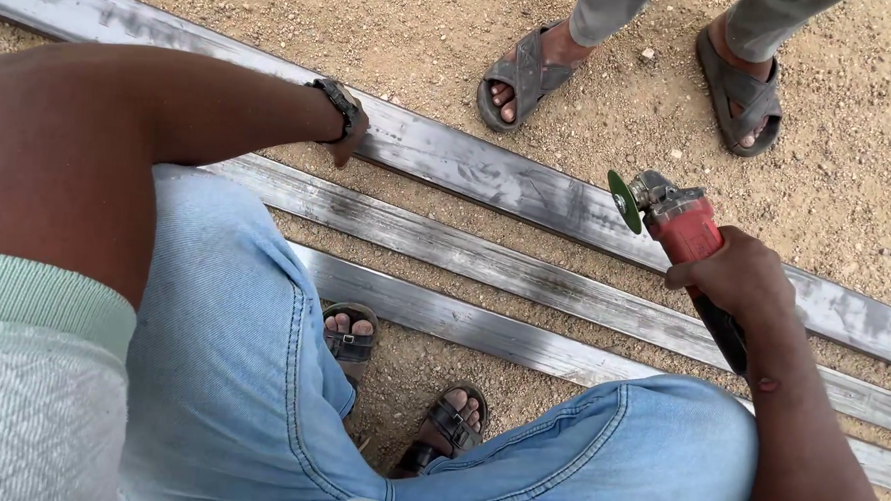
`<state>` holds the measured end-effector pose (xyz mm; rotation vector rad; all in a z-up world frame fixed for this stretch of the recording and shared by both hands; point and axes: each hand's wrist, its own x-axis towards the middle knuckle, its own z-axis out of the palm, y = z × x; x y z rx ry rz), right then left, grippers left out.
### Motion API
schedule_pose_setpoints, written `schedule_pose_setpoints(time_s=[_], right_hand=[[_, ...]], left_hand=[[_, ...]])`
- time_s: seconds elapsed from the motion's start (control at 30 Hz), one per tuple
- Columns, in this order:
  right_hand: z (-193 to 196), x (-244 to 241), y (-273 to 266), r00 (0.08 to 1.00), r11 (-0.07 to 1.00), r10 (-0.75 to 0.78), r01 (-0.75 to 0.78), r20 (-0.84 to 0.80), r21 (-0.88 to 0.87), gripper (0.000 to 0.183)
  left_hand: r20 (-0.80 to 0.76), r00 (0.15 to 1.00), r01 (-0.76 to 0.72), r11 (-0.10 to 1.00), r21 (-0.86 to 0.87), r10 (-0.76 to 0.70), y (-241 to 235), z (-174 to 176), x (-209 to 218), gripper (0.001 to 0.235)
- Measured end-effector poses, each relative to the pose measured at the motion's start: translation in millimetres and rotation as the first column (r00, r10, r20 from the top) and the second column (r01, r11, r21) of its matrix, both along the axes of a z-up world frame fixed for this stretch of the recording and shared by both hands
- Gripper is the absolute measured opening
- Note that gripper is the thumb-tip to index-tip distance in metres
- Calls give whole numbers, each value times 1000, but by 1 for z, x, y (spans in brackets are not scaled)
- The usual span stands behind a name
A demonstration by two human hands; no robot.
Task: The person sits on the ground and uses an angle grinder to grind the surfaces of long metal square tubes laid on the dirt, steadying a bar with one hand while moving the grinder along it, then shifts to grind another bar.
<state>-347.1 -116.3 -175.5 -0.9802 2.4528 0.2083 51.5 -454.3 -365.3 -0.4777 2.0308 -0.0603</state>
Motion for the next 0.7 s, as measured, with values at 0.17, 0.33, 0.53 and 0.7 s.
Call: schedule_pose_setpoints(time_s=[0.17, 0.33, 0.53, 0.7], right_hand=[[-1, 9, -14, 1000, 999, 6, -5, 31, -33, 66], [-6, 12, -25, 999, 999, 33, -33, 16, -9, 68], [-10, 8, -24, 999, 1000, -8, 8, 41, -14, 65], [-19, -5, -15, 998, 999, -38, 38, 40, -11, 65]], left_hand=[[79, 997, -5, 998, 67, 0, 2, -27, 5, 67], [89, 991, -113, 985, 130, 102, 15, 0, -1, 67], [120, 961, -267, 950, 159, 250, 31, 51, -14, 66], [157, 942, -322, 931, 172, 297, 33, 55, -13, 65]])
